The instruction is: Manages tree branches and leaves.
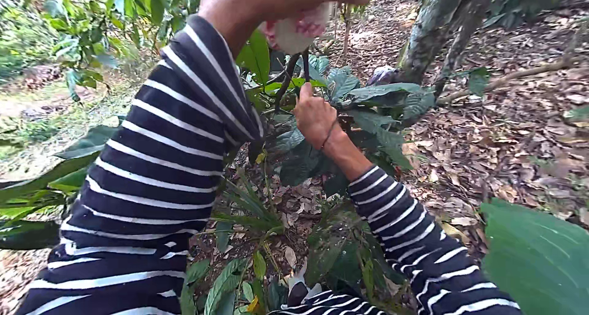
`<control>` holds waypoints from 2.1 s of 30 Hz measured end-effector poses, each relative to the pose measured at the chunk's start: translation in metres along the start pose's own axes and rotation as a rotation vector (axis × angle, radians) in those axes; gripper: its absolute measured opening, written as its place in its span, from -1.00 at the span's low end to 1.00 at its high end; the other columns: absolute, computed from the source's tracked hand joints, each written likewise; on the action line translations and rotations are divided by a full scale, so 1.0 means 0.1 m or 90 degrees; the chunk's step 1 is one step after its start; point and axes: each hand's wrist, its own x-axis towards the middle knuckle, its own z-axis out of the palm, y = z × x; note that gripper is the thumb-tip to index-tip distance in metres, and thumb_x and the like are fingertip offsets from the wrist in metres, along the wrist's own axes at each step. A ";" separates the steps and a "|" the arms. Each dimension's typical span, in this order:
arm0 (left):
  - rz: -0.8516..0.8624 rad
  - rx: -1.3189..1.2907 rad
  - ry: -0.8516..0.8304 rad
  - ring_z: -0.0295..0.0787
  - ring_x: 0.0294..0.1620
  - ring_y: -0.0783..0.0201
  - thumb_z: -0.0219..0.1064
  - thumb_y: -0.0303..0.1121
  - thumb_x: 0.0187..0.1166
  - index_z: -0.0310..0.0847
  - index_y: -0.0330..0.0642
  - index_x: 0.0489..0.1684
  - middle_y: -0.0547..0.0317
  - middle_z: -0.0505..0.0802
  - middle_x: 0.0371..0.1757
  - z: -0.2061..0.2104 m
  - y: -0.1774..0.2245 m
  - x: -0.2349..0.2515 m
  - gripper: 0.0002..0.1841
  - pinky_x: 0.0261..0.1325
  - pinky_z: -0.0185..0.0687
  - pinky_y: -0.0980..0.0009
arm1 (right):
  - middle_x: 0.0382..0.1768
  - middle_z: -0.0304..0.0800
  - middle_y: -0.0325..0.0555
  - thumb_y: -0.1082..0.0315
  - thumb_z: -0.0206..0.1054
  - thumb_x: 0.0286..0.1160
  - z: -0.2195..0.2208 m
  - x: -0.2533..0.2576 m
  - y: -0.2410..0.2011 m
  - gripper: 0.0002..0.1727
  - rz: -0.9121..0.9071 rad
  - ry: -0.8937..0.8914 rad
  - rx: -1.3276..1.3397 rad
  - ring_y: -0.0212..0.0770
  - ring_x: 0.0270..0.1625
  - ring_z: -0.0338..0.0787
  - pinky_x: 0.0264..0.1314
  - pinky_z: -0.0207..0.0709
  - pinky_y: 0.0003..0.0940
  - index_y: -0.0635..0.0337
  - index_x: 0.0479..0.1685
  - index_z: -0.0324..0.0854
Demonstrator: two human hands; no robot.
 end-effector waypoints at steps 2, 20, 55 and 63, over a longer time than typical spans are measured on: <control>-0.049 0.084 -0.020 0.70 -0.40 0.48 0.51 0.07 0.37 0.76 -0.05 -0.20 0.33 0.78 -0.38 -0.03 -0.11 0.05 -0.63 -0.28 0.67 0.37 | -0.08 0.84 0.31 0.28 -0.06 0.87 -0.03 0.01 0.06 -0.55 0.017 -0.009 0.000 0.35 0.04 0.89 0.00 0.69 0.27 0.34 0.58 0.25; -0.044 0.102 -0.078 0.64 -0.39 0.13 0.18 -0.20 0.68 0.58 -0.27 -0.35 0.05 0.65 -0.45 1.03 -0.53 0.40 -0.70 -0.23 0.52 0.06 | 0.09 0.82 0.36 0.41 -0.02 0.82 0.12 0.10 0.43 -0.48 0.103 -0.067 0.021 0.37 0.20 0.85 0.16 0.66 0.30 0.35 0.70 0.11; -0.116 0.079 -0.032 0.72 -0.24 0.36 0.13 -0.15 0.71 0.72 -0.20 -0.08 0.14 0.80 -0.24 0.49 -0.69 0.17 -0.67 -0.03 0.65 0.19 | 0.01 0.82 0.31 0.21 -0.10 0.92 0.65 0.14 0.15 -0.56 -0.017 -0.104 0.259 0.22 0.10 0.88 0.19 0.69 0.13 0.38 0.48 0.33; -0.150 0.092 0.007 0.80 -0.12 0.23 0.13 -0.18 0.73 0.69 -0.23 0.04 0.06 0.84 -0.16 0.68 -0.58 0.06 -0.67 0.11 0.67 0.09 | 0.20 0.77 0.41 0.31 -0.04 0.85 1.03 0.29 0.06 -0.45 0.070 -0.138 0.177 0.35 0.26 0.82 0.27 0.65 0.28 0.39 0.71 0.08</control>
